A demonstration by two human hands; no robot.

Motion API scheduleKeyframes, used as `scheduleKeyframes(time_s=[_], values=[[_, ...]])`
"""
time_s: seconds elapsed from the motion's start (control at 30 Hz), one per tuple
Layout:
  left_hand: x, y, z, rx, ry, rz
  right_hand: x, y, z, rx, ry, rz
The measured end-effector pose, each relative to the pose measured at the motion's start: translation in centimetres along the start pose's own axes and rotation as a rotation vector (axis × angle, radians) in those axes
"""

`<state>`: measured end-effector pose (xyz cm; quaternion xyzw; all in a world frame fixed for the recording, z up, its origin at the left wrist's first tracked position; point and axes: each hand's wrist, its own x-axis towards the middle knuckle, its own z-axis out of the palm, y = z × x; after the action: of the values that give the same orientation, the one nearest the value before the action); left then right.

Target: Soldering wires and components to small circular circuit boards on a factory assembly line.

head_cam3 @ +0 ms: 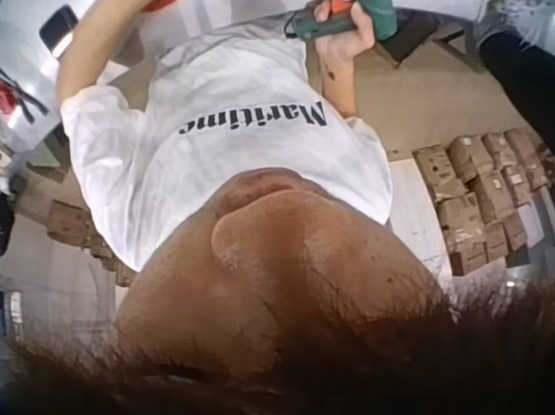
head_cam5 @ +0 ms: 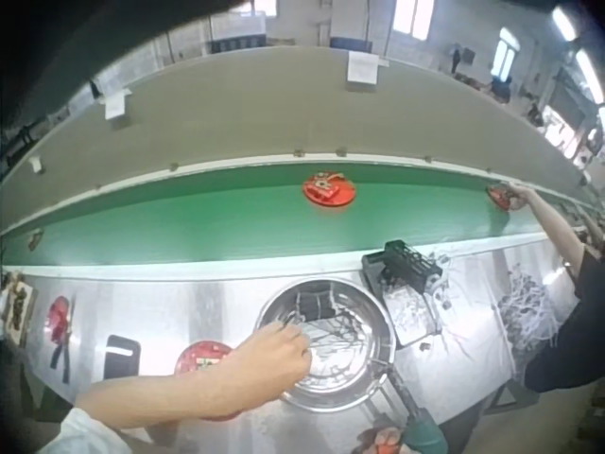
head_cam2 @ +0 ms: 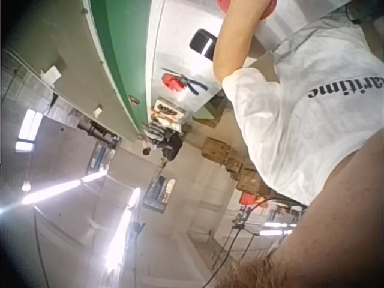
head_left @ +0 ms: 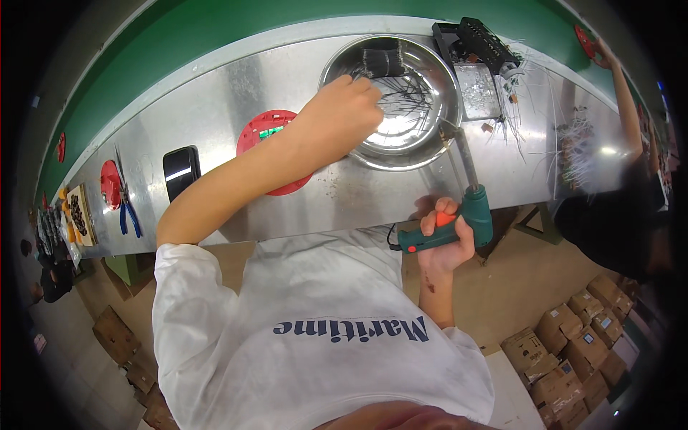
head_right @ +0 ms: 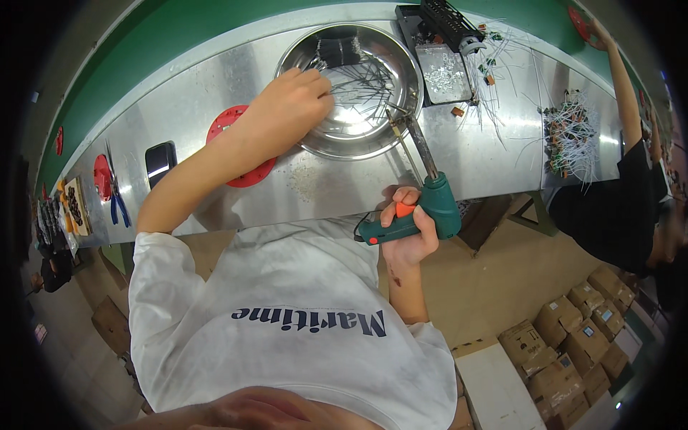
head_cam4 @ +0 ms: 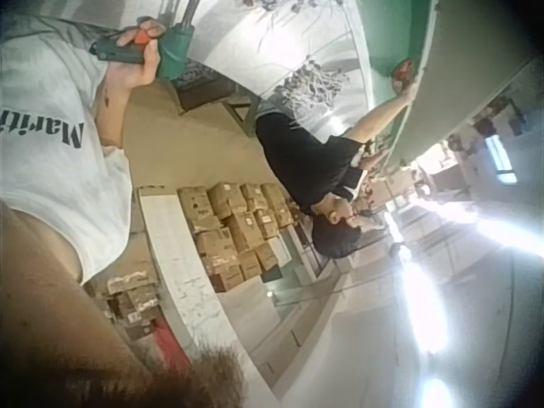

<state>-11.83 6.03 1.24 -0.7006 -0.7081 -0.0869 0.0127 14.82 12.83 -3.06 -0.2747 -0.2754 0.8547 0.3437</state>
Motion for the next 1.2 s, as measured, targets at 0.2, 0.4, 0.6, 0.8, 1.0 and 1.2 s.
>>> scheduleKeyframes(time_s=[0.2, 0.4, 0.6, 0.8, 1.0, 1.2], values=[[0.6, -0.4, 0.4, 0.131, -0.033, 0.134, -0.2, 0.0, 0.0, -0.001, 0.017, 0.007], [0.0, -0.2, -0.5, -0.176, 0.055, 0.059, -0.1, -0.3, 0.2, -0.009, 0.014, 0.027], [-0.4, 0.7, -1.1, -0.478, 0.078, -0.048, 0.0, -0.4, 0.1, 0.010, 0.015, 0.044], [-2.0, 1.9, -1.4, -0.496, 0.214, -0.167, -0.1, -0.4, 0.4, -0.017, -0.003, 0.054], [-5.7, 6.6, -4.0, -0.723, 0.198, -0.269, -1.1, -0.5, 3.5, -0.230, -0.020, 0.080], [-9.4, 9.2, -3.5, -0.907, 0.324, -0.430, 0.0, 1.5, 8.3, -0.459, -0.240, 0.061]])
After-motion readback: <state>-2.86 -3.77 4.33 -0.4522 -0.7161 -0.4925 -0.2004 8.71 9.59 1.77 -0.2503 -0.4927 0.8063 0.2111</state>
